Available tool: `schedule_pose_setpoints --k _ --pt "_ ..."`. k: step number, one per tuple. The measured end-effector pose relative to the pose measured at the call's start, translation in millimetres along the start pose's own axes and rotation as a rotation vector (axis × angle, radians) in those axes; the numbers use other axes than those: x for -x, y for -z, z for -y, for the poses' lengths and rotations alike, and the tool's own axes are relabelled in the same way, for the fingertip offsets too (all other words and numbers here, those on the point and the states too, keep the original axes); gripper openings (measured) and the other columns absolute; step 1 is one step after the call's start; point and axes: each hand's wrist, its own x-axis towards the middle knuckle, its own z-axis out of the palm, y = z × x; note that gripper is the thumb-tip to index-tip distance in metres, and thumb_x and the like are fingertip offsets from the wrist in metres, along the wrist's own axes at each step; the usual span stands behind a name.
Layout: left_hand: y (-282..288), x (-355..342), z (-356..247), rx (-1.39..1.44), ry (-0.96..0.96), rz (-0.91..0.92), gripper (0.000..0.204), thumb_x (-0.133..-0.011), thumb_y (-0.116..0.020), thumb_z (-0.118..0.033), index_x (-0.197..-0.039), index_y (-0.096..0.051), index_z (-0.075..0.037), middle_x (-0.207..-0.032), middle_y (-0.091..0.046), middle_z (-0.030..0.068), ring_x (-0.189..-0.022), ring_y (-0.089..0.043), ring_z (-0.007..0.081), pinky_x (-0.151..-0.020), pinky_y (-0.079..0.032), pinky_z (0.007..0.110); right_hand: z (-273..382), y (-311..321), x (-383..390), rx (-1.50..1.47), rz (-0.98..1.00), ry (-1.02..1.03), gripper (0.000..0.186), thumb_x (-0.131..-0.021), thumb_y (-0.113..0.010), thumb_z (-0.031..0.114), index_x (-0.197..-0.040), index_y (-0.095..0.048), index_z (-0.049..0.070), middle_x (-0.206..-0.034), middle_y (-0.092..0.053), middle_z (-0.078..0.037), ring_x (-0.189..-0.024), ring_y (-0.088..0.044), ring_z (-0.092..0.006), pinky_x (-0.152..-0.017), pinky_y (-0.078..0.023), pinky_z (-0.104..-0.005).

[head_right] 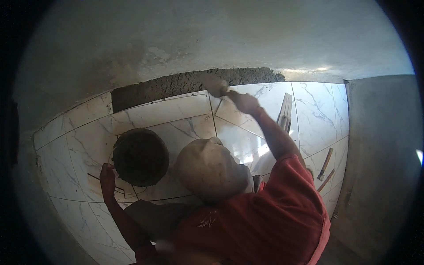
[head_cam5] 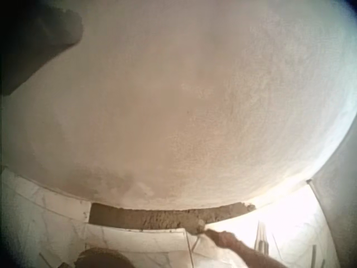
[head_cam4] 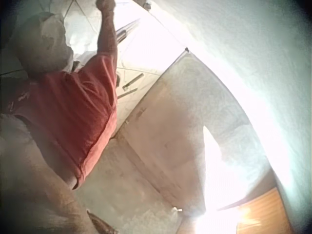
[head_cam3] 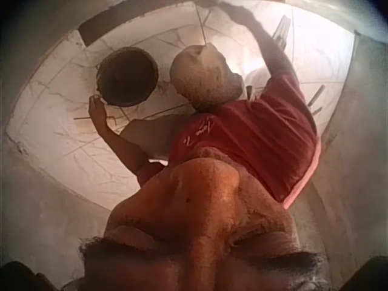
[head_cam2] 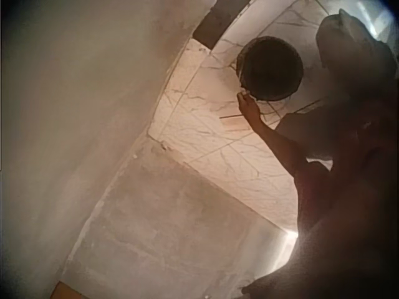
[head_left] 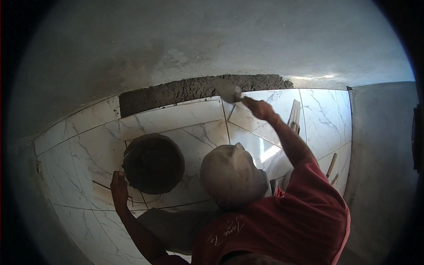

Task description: The person scoops mortar from a bucket with a trowel and applies and smooths the mortar along the edge of the floor by the wall.

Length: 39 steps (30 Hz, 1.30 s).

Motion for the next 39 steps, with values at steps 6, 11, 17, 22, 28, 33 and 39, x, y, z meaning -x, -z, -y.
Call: schedule_pose_setpoints --k 6,11,17,22,28,33,39 --pt "-1 -3 -4 0.009 -0.042 0.021 0.04 -0.099 -0.036 -0.037 -0.093 -0.051 -0.001 -0.064 -0.048 0.0093 -0.057 -0.043 0.0171 -0.056 -0.037 0.035 -129 28 67 0.119 -0.078 0.016 0.045 -0.095 -0.029 0.02 -0.138 -0.04 0.015 -0.135 -0.049 -0.01 -0.113 -0.056 -0.0268 -0.093 -0.045 -0.0381" --pt "1 -2 -2 -0.007 0.038 0.037 0.041 -0.099 -0.034 -0.037 -0.094 -0.052 0.0 -0.065 -0.049 0.0113 -0.058 -0.045 0.0203 -0.058 -0.038 0.037 -143 46 96 -0.057 -0.128 -0.235 0.05 -0.097 -0.028 0.043 -0.132 -0.052 0.016 -0.129 -0.055 -0.013 -0.107 -0.058 -0.0212 -0.093 -0.042 -0.0366" --pt "5 2 -9 -0.042 0.025 0.037 0.044 -0.098 -0.033 -0.039 -0.095 -0.052 0.001 -0.069 -0.053 0.0159 -0.06 -0.049 0.024 -0.06 -0.039 0.039 -107 78 104 -0.389 -0.107 -0.868 0.058 -0.088 -0.05 0.054 -0.132 -0.051 0.017 -0.069 -0.051 -0.003 -0.05 -0.05 -0.0125 -0.039 -0.04 -0.028" --pt "5 0 -10 -0.047 0.039 0.04 0.044 -0.098 -0.034 -0.039 -0.096 -0.053 0.0 -0.07 -0.054 0.0175 -0.062 -0.052 0.0274 -0.061 -0.041 0.039 -123 45 82 -0.839 -0.199 -0.938 0.039 -0.092 -0.048 0.04 -0.115 -0.056 0.01 -0.07 -0.053 -0.003 -0.051 -0.05 -0.0148 -0.04 -0.041 -0.0303" --pt "3 -4 -23 -0.041 0.02 0.05 0.039 -0.098 -0.035 -0.034 -0.096 -0.053 0.0 -0.071 -0.055 0.0167 -0.063 -0.052 0.0279 -0.063 -0.041 0.039 -105 -43 0 -0.387 -0.378 0.046 0.025 -0.093 -0.046 0.031 -0.089 -0.049 0.007 -0.064 -0.051 -0.008 -0.048 -0.05 -0.0182 -0.037 -0.04 -0.0338" --pt "9 6 -9 -0.068 0.06 0.03 0.039 -0.098 -0.035 -0.035 -0.094 -0.053 0.0 -0.073 -0.055 0.0164 -0.064 -0.053 0.0268 -0.063 -0.041 0.038 62 31 10 -1.233 0.023 -0.704 0.039 -0.094 -0.045 0.042 -0.108 -0.048 0.006 -0.063 -0.05 -0.008 -0.043 -0.048 -0.0165 -0.037 -0.039 -0.0309" --pt "5 -1 -18 -0.038 0.031 0.066 0.041 -0.098 -0.035 -0.037 -0.094 -0.053 0.0 -0.07 -0.055 0.0166 -0.062 -0.052 0.0271 -0.062 -0.041 0.039 61 23 28 -0.162 -0.35 0.317 0.044 -0.094 -0.044 0.028 -0.13 -0.044 0.001 -0.095 -0.064 -0.022 -0.068 -0.065 -0.0356 -0.057 -0.052 -0.0426"
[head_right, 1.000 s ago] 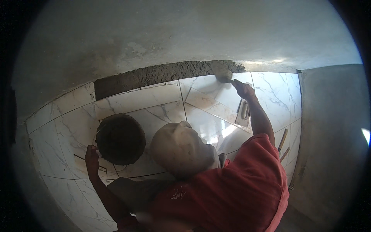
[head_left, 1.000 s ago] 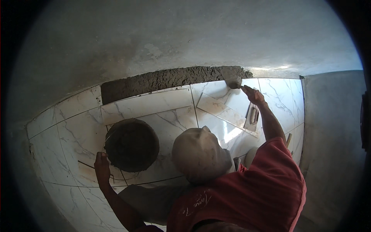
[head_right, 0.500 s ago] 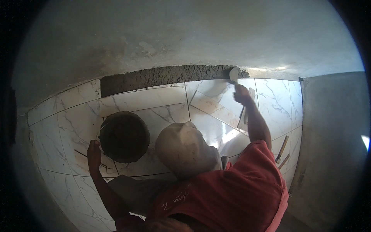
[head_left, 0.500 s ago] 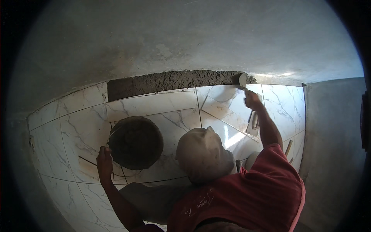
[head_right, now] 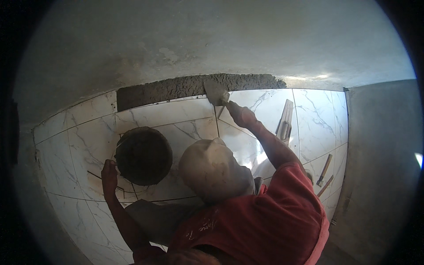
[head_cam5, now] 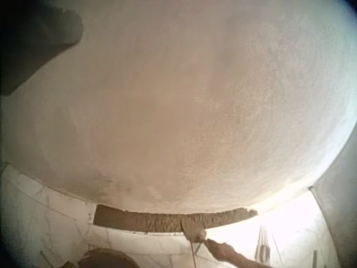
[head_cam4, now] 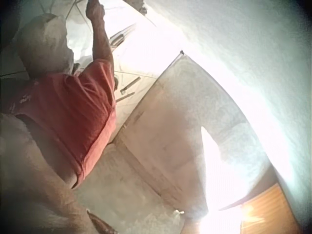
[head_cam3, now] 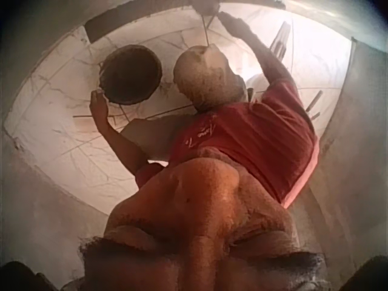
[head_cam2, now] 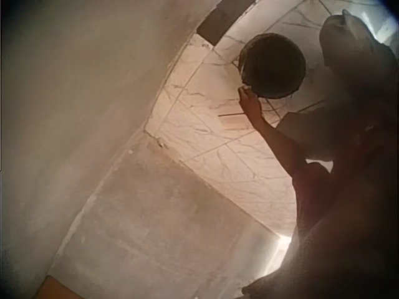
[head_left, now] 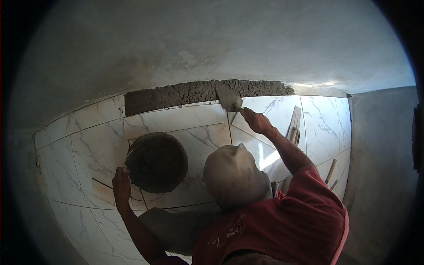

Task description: The person scoops mortar from a bucket with a trowel and applies and smooths the mortar along the edge of the floor by the wall.

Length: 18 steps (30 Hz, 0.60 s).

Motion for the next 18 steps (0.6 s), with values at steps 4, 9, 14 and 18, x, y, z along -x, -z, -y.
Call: schedule_pose_setpoints --k 4,9,14,18 --pt "0 4 3 -0.008 0.005 -0.024 0.041 -0.098 -0.035 -0.036 -0.094 -0.053 0.001 -0.068 -0.054 0.0165 -0.061 -0.051 0.0267 -0.061 -0.04 0.039 -6 30 -12 0.177 0.498 -0.524 0.038 -0.094 -0.041 0.025 -0.131 -0.046 0.02 -0.116 -0.059 -0.016 -0.087 -0.063 -0.037 -0.071 -0.051 -0.0458" --pt "0 2 -2 -0.002 0.021 -0.02 0.039 -0.098 -0.035 -0.034 -0.095 -0.053 0.001 -0.068 -0.053 0.0165 -0.06 -0.05 0.0271 -0.06 -0.04 0.039 -150 65 91 0.311 0.299 -0.462 0.04 -0.094 -0.041 0.031 -0.134 -0.044 0.027 -0.126 -0.056 -0.008 -0.096 -0.063 -0.0328 -0.076 -0.053 -0.0433" --pt "-1 5 7 0.002 0.006 -0.05 0.039 -0.098 -0.035 -0.034 -0.095 -0.052 0.001 -0.067 -0.053 0.0159 -0.061 -0.051 0.027 -0.06 -0.04 0.039 -135 110 99 0.388 0.367 -0.787 0.038 -0.096 -0.039 0.037 -0.131 -0.048 0.025 -0.129 -0.053 -0.008 -0.103 -0.061 -0.0306 -0.081 -0.052 -0.0436" --pt "1 4 -9 -0.048 0.022 -0.018 0.04 -0.098 -0.035 -0.035 -0.095 -0.052 0.0 -0.068 -0.053 0.0156 -0.062 -0.052 0.0272 -0.061 -0.04 0.038 -140 84 115 0.396 0.27 -0.618 0.037 -0.095 -0.042 0.027 -0.13 -0.05 0.018 -0.12 -0.059 -0.012 -0.096 -0.063 -0.0322 -0.077 -0.053 -0.0413"
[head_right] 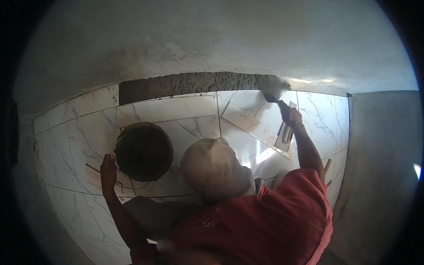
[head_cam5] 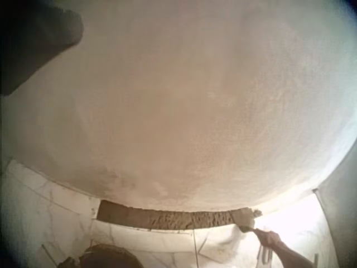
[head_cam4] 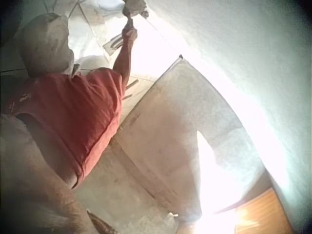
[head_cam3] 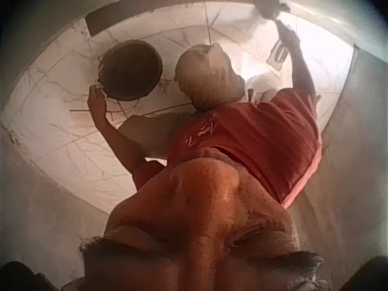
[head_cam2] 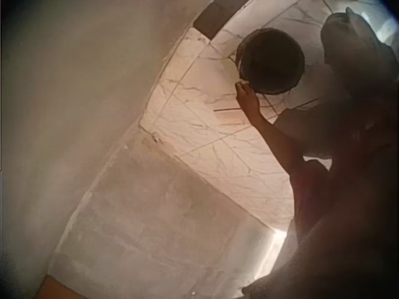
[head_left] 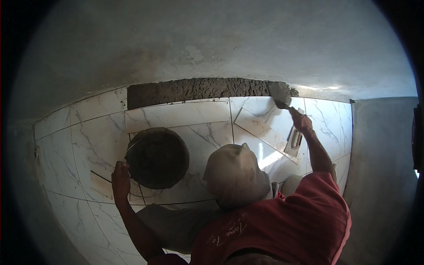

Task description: The person scoops mortar from a bucket with a trowel and applies and smooths the mortar along the edge of the floor by the wall.

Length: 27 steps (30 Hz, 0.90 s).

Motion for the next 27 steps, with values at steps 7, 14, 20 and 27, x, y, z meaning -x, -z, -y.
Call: schedule_pose_setpoints --k 7,14,20,27 --pt "-2 -2 11 0.023 0.013 0.005 0.041 -0.097 -0.035 -0.036 -0.095 -0.052 0.0 -0.071 -0.055 0.0157 -0.064 -0.053 0.0257 -0.062 -0.041 0.037 156 13 -26 0.032 0.025 0.309 0.041 -0.092 -0.046 0.025 -0.133 -0.045 0.027 -0.089 -0.067 -0.015 -0.065 -0.063 -0.034 -0.055 -0.05 -0.0455" --pt "0 1 5 0.039 -0.009 -0.018 0.041 -0.097 -0.035 -0.037 -0.097 -0.053 0.0 -0.072 -0.056 0.0161 -0.064 -0.054 0.0269 -0.063 -0.041 0.037 116 86 -64 0.084 -0.107 0.594 0.029 -0.093 -0.047 0.035 -0.119 -0.059 0.035 -0.088 -0.07 -0.003 -0.058 -0.064 -0.0265 -0.049 -0.052 -0.0416" --pt "0 -1 10 -0.004 -0.011 -0.013 0.041 -0.098 -0.034 -0.036 -0.096 -0.053 0.0 -0.071 -0.056 0.0169 -0.065 -0.055 0.0293 -0.063 -0.042 0.039 51 129 -37 0.271 0.213 0.11 0.03 -0.096 -0.04 0.037 -0.119 -0.058 0.036 -0.114 -0.064 0.003 -0.094 -0.065 -0.0212 -0.078 -0.054 -0.0382" --pt "-2 -3 5 0.018 -0.055 -0.011 0.038 -0.098 -0.034 -0.034 -0.096 -0.052 0.0 -0.071 -0.056 0.0174 -0.061 -0.053 0.0274 -0.062 -0.041 0.039 41 99 -22 0.223 0.005 0.27 0.034 -0.092 -0.048 0.026 -0.125 -0.055 0.027 -0.099 -0.068 -0.005 -0.066 -0.064 -0.0303 -0.056 -0.052 -0.0399"
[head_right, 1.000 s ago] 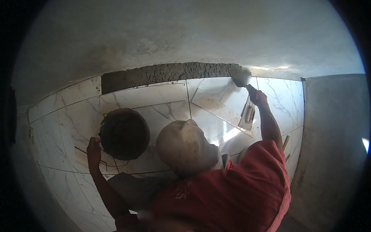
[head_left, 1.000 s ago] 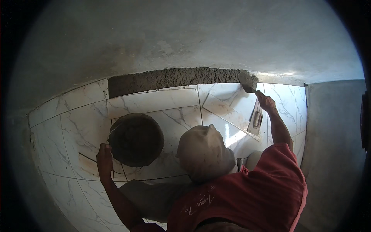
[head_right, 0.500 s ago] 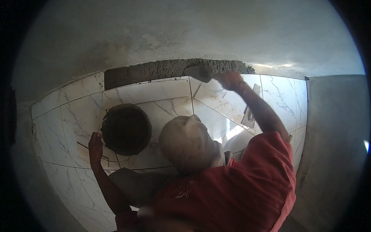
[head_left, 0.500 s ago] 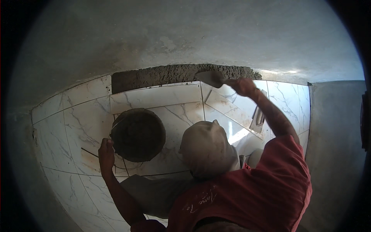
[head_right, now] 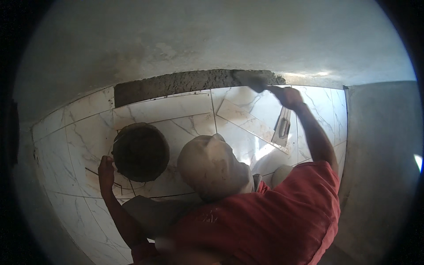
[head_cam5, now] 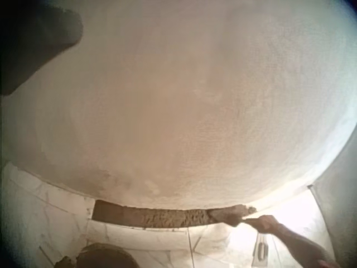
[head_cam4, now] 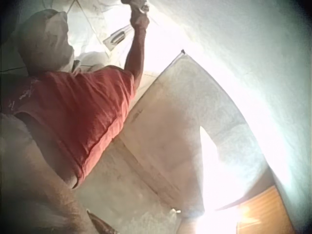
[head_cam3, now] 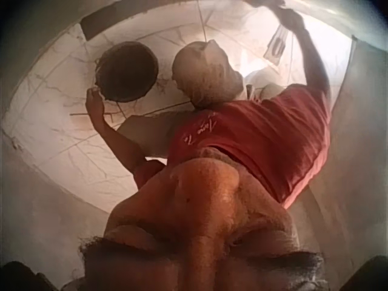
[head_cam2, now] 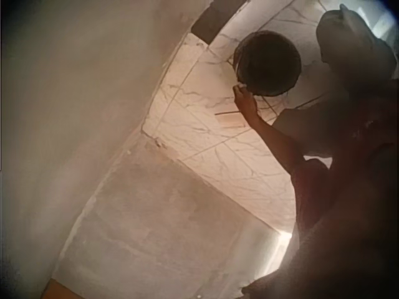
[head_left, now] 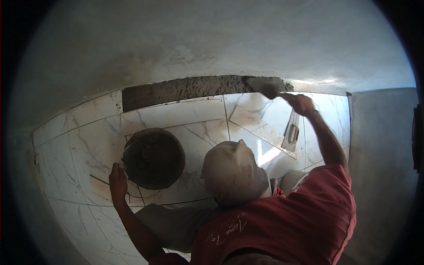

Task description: The person scoops mortar from a bucket with a trowel and applies and smooths the mortar along the edge of the floor by the wall.

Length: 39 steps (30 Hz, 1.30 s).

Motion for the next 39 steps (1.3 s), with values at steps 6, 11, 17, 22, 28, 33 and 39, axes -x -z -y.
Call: schedule_pose_setpoints --k 6,11,17,22,28,33,39 --pt "-7 2 8 0.024 -0.015 -0.07 0.037 -0.099 -0.035 -0.034 -0.093 -0.051 0.0 -0.068 -0.053 0.0133 -0.058 -0.046 0.0218 -0.059 -0.039 0.036 21 -92 -18 0.007 -0.013 -0.007 0.033 -0.094 -0.043 0.027 -0.124 -0.056 0.023 -0.106 -0.067 -0.002 -0.075 -0.067 -0.0256 -0.062 -0.054 -0.0396" --pt "-4 -1 10 0.033 0.005 -0.008 0.037 -0.099 -0.035 -0.034 -0.093 -0.051 -0.001 -0.068 -0.051 0.0113 -0.058 -0.045 0.0194 -0.057 -0.038 0.035 -43 -72 33 -0.155 -0.028 -0.147 0.033 -0.096 -0.039 0.028 -0.124 -0.056 0.021 -0.123 -0.059 -0.003 -0.102 -0.062 -0.0261 -0.081 -0.053 -0.0357" --pt "-2 3 12 0.046 -0.001 -0.035 0.039 -0.098 -0.036 -0.036 -0.092 -0.051 -0.001 -0.068 -0.049 0.01 -0.058 -0.043 0.0181 -0.057 -0.037 0.034 -56 -73 51 -0.238 0.026 -0.445 0.035 -0.096 -0.039 0.03 -0.125 -0.055 0.018 -0.123 -0.058 -0.009 -0.105 -0.06 -0.0283 -0.085 -0.05 -0.0386" --pt "-3 3 -1 0.03 -0.008 -0.004 0.04 -0.098 -0.036 -0.036 -0.093 -0.052 -0.001 -0.069 -0.051 0.0106 -0.058 -0.045 0.0187 -0.057 -0.038 0.034 -51 -95 62 -0.294 -0.067 -0.457 0.035 -0.096 -0.041 0.031 -0.126 -0.054 0.017 -0.125 -0.057 -0.011 -0.107 -0.059 -0.0299 -0.088 -0.049 -0.0383" --pt "-4 0 19 0.001 -0.003 -0.05 0.036 -0.099 -0.034 -0.032 -0.092 -0.051 -0.001 -0.068 -0.05 0.0102 -0.059 -0.045 0.0193 -0.058 -0.038 0.035 -21 -132 27 -0.265 0.006 -0.4 0.034 -0.095 -0.041 0.029 -0.125 -0.054 0.02 -0.124 -0.057 -0.011 -0.104 -0.06 -0.0307 -0.083 -0.051 -0.0397" --pt "-7 2 9 0.034 -0.026 -0.058 0.036 -0.099 -0.035 -0.033 -0.091 -0.051 -0.001 -0.067 -0.048 0.0098 -0.058 -0.044 0.0184 -0.057 -0.038 0.034 -49 -115 37 -0.278 -0.052 -0.507 0.036 -0.093 -0.038 0.029 -0.126 -0.052 0.025 -0.116 -0.061 -0.008 -0.1 -0.061 -0.0322 -0.083 -0.05 -0.0432" --pt "-3 0 10 0.046 -0.012 -0.003 0.039 -0.099 -0.035 -0.036 -0.091 -0.049 -0.001 -0.066 -0.047 0.0094 -0.058 -0.042 0.0176 -0.057 -0.037 0.033 -62 -102 46 -0.307 -0.142 -0.436 0.034 -0.096 -0.037 0.025 -0.125 -0.053 0.021 -0.12 -0.06 -0.007 -0.107 -0.059 -0.0283 -0.086 -0.049 -0.0411"
